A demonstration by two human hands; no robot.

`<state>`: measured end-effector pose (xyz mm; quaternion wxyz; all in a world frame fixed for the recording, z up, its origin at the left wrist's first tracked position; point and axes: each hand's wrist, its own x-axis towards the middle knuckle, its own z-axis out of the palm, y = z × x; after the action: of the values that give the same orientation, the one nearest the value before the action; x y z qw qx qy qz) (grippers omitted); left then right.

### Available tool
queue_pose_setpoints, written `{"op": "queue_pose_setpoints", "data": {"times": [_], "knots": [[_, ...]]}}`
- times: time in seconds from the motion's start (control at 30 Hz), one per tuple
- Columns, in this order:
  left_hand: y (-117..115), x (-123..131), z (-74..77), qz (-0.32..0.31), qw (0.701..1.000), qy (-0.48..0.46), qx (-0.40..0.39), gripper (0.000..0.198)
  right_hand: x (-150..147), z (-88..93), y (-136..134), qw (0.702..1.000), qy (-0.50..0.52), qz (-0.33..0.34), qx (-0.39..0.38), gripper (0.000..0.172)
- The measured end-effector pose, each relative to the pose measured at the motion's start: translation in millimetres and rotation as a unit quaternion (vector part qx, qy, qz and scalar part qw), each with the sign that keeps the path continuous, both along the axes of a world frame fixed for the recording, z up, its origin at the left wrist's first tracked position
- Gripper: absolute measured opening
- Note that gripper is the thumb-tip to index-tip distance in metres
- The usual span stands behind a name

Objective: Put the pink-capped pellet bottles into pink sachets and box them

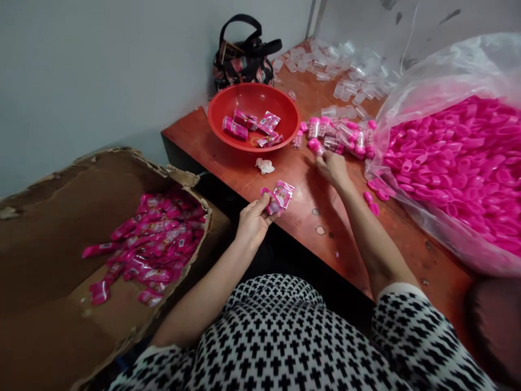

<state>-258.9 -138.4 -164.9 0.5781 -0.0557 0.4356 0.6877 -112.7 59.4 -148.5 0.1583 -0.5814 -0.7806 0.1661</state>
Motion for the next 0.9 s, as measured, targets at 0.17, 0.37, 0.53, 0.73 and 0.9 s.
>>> {"op": "queue_pose_setpoints", "data": {"times": [0.17, 0.37, 0.53, 0.73, 0.9], "knots": [[2.7, 10.0, 1.6, 0.033, 0.998, -0.047, -0.002, 0.017, 25.5, 13.6, -112.7, 0.920, 0.315, 0.056, -0.228, 0.036], [0.8, 23.9, 8.7, 0.043, 0.997, -0.067, -0.001, 0.011, 20.8, -0.2, -204.1, 0.870, 0.386, 0.067, -0.300, 0.034], [-1.9, 37.6, 13.0, 0.022, 0.998, -0.059, 0.016, 0.015, 16.2, -10.9, -209.0, 0.882, 0.392, 0.048, -0.258, 0.032], [-4.2, 41.6, 17.3, -0.025, 0.997, 0.009, 0.075, 0.024, 18.9, -12.1, -203.9, 0.827, 0.456, 0.064, -0.323, 0.032], [-5.5, 36.9, 21.5, -0.095, 0.983, 0.086, 0.129, 0.036, 19.6, -18.6, -201.4, 0.851, 0.446, 0.052, -0.271, 0.032]]}}
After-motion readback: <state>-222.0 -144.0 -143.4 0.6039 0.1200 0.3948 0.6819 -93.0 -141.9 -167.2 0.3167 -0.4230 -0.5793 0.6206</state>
